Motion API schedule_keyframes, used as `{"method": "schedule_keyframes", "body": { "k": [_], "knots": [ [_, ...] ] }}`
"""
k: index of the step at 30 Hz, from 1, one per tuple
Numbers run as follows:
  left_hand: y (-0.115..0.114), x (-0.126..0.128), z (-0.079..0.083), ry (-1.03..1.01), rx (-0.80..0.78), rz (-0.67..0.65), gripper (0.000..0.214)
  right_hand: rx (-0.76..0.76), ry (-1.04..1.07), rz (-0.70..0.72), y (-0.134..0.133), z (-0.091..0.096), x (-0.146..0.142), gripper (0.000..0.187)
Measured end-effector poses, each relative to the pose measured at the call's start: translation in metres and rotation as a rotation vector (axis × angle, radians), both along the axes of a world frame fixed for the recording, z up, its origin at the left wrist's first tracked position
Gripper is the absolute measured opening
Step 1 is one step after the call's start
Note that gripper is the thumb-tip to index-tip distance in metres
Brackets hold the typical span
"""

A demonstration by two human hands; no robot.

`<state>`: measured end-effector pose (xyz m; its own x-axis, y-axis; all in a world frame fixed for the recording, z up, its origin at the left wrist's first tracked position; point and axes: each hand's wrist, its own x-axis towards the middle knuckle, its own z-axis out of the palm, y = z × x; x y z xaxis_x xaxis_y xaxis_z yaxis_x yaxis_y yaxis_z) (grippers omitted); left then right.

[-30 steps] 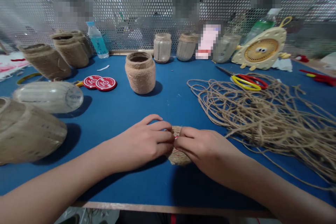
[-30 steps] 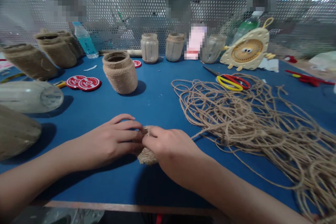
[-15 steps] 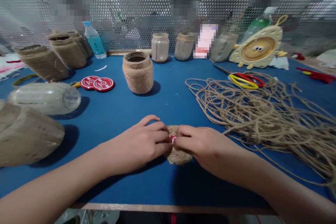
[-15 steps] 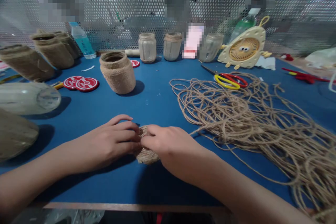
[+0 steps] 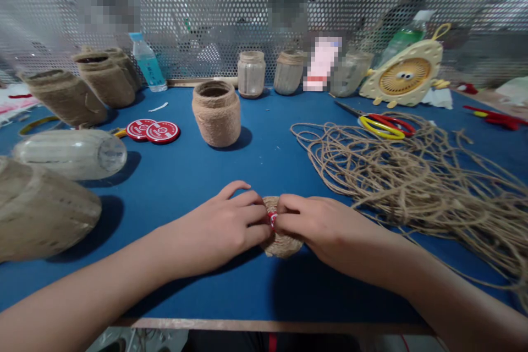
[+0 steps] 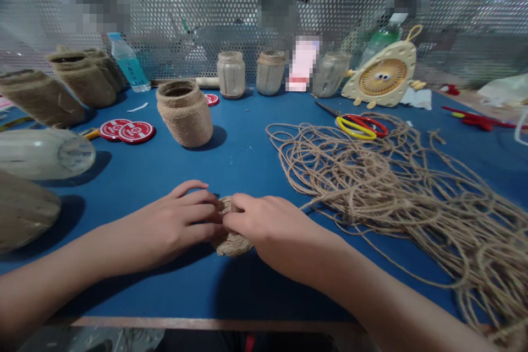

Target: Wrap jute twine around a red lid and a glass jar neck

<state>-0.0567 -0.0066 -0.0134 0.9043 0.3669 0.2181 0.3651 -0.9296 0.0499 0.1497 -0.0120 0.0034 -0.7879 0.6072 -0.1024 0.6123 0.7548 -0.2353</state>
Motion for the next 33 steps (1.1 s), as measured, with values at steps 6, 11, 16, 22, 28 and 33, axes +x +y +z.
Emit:
{"method": "schedule_keyframes", "body": {
  "k": [6, 11, 16, 22, 28, 33],
  "knots": [
    [-0.006, 0.003, 0.0, -0.011, 0.005, -0.003, 0.02, -0.035, 0.036, -0.054, 0.0, 0.004, 0.002, 0.021],
    [-0.012, 0.007, -0.001, -0.035, 0.0, 0.012, 0.022, 0.011, 0.013, -0.273, 0.002, 0.012, 0.001, 0.018],
    [-0.013, 0.007, -0.001, -0.011, -0.035, -0.003, 0.022, 0.029, -0.014, -0.399, 0.006, 0.012, 0.001, 0.028],
    [-0.012, 0.007, 0.001, -0.012, -0.08, 0.007, 0.023, 0.021, 0.016, -0.433, 0.007, 0.007, 0.005, 0.025],
    [-0.012, 0.007, 0.0, -0.02, -0.09, 0.011, 0.026, -0.016, 0.109, -0.383, 0.005, 0.007, 0.008, 0.018],
    [-0.011, 0.008, 0.001, -0.021, -0.101, 0.019, 0.028, -0.028, 0.177, -0.371, 0.003, 0.008, 0.004, 0.014]
  ]
}}
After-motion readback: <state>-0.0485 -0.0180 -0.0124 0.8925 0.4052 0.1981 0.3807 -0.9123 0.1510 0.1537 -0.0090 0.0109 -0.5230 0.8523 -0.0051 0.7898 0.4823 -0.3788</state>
